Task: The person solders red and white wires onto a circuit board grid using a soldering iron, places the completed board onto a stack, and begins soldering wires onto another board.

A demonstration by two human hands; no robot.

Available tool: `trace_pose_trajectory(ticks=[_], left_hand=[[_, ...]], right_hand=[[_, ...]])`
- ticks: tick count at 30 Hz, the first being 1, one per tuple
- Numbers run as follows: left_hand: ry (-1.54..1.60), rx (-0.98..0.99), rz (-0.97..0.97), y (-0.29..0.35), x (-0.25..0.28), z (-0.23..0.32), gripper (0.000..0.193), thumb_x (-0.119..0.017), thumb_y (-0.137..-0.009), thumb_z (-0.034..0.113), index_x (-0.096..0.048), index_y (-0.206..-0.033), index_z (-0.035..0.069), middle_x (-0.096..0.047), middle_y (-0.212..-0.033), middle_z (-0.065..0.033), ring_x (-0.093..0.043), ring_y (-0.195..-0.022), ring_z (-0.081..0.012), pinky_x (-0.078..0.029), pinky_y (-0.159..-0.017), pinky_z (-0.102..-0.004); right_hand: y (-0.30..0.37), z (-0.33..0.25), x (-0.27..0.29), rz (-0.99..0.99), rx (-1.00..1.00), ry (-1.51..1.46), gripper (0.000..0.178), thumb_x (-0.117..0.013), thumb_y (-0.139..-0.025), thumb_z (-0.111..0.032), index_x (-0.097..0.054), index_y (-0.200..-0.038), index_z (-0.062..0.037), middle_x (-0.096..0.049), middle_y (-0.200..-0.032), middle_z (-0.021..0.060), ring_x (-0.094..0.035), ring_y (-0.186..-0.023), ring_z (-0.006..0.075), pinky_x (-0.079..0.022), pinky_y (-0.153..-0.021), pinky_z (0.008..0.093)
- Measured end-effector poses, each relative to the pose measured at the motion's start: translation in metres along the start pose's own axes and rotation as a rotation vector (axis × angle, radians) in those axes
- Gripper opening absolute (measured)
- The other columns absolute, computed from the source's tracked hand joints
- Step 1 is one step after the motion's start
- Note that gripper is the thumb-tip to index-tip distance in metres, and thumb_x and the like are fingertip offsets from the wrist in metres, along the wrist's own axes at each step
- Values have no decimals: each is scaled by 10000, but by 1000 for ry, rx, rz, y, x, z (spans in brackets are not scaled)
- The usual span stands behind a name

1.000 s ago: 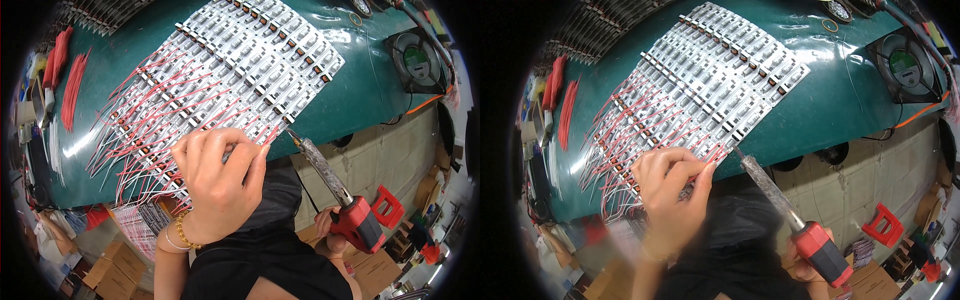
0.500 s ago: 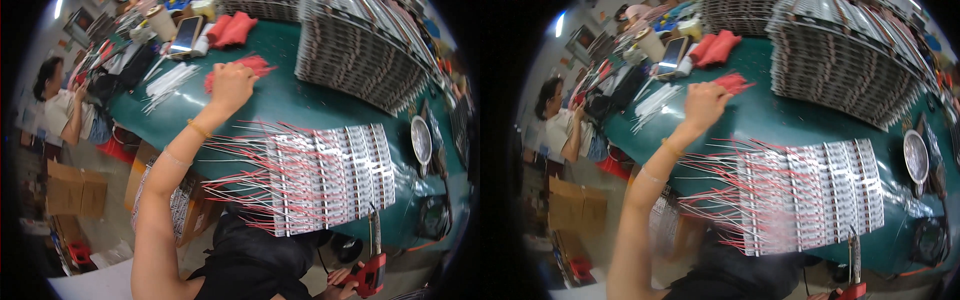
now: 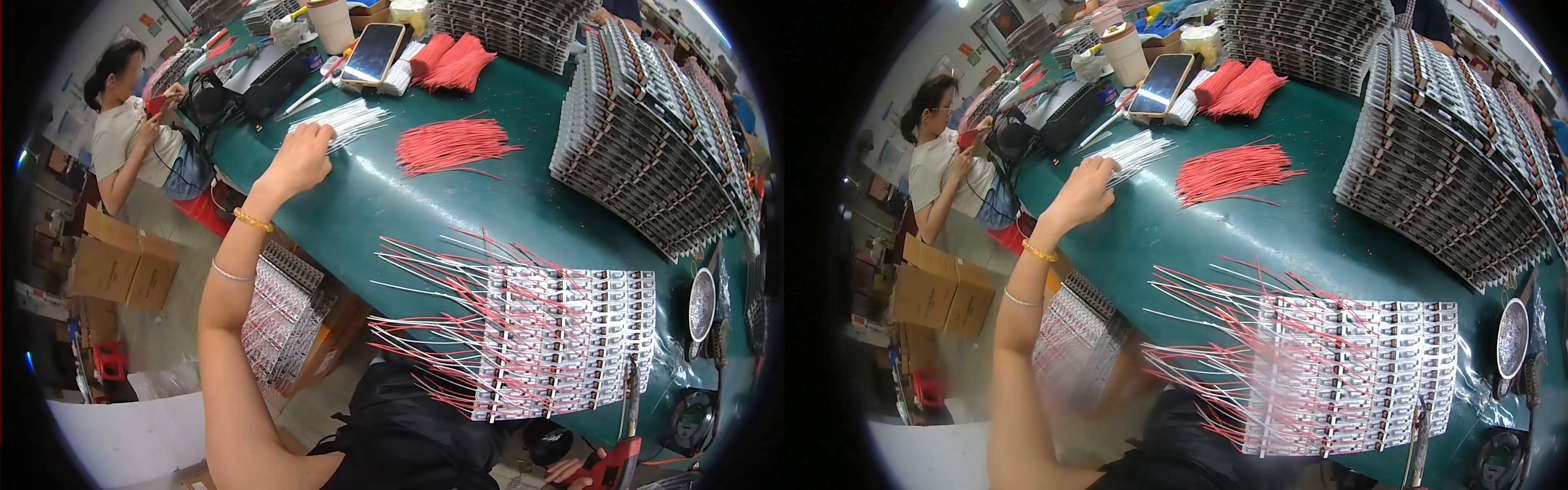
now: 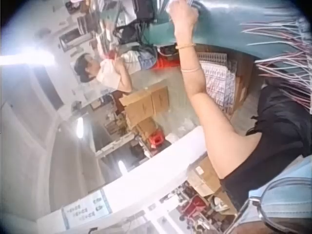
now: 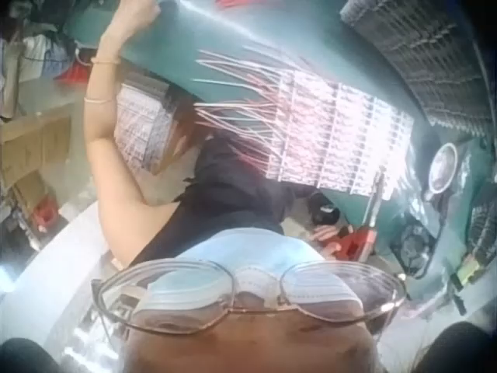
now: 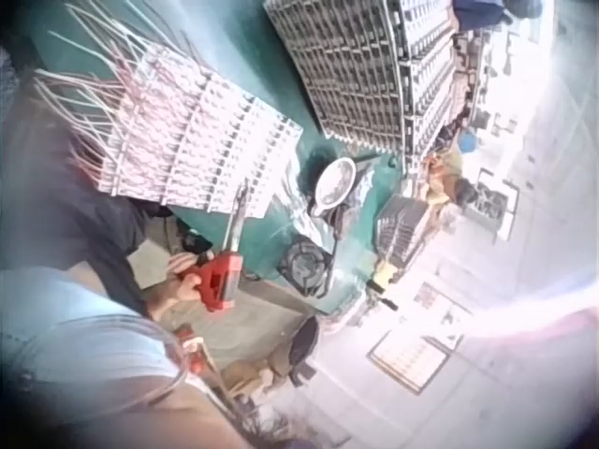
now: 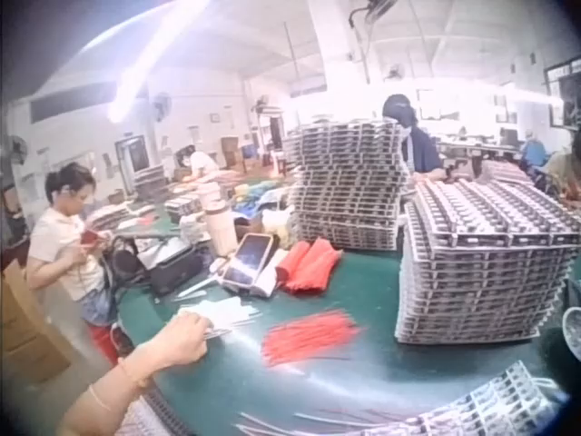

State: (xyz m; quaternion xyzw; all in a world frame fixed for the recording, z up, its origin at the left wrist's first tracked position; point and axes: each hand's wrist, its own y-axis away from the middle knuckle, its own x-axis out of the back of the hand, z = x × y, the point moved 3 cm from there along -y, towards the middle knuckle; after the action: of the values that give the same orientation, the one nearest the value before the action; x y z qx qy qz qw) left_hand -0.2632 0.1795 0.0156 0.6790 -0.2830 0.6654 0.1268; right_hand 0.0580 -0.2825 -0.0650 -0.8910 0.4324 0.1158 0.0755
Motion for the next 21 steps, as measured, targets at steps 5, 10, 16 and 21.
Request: trace_pose_trajectory(ticks=[5,10,16,21], left_hand=[[-77,-80,-156,-26,-12,-8,292,-505,-696,-41,-502,-988,-23,-581,-860,-211,-564,-859,-377,-457,-748,-472],[12,5,-306,-28,-10,-11,308,-531,-682,-9,-507,-989,-16,-601,-854,-207,-577,-843,-371,-462,-752,-416],[236,47,-248,-30,9,-15,249,-591,-652,50,-610,-890,-21,-628,-764,-158,-625,-758,-280,-493,-683,-345],[415,189,-303,-35,8,-11,212,-540,-720,52,-641,-891,-21,-629,-716,-118,-614,-625,-194,-493,-605,-320]], right_hand=[[1,-4,0,-13,12,6,743,-560,-843,-504,-327,-1262,65,-409,-492,33,-401,-397,154,-390,-453,294],[5,-8,7,1,40,-3,734,-549,-852,-499,-323,-1264,65,-406,-491,30,-396,-392,149,-386,-445,288],[11,-7,16,25,70,-47,722,-536,-862,-493,-319,-1266,64,-402,-489,28,-390,-387,143,-381,-435,281],[12,-5,23,46,95,-84,712,-524,-870,-488,-315,-1268,64,-399,-488,25,-386,-383,138,-377,-427,275]])
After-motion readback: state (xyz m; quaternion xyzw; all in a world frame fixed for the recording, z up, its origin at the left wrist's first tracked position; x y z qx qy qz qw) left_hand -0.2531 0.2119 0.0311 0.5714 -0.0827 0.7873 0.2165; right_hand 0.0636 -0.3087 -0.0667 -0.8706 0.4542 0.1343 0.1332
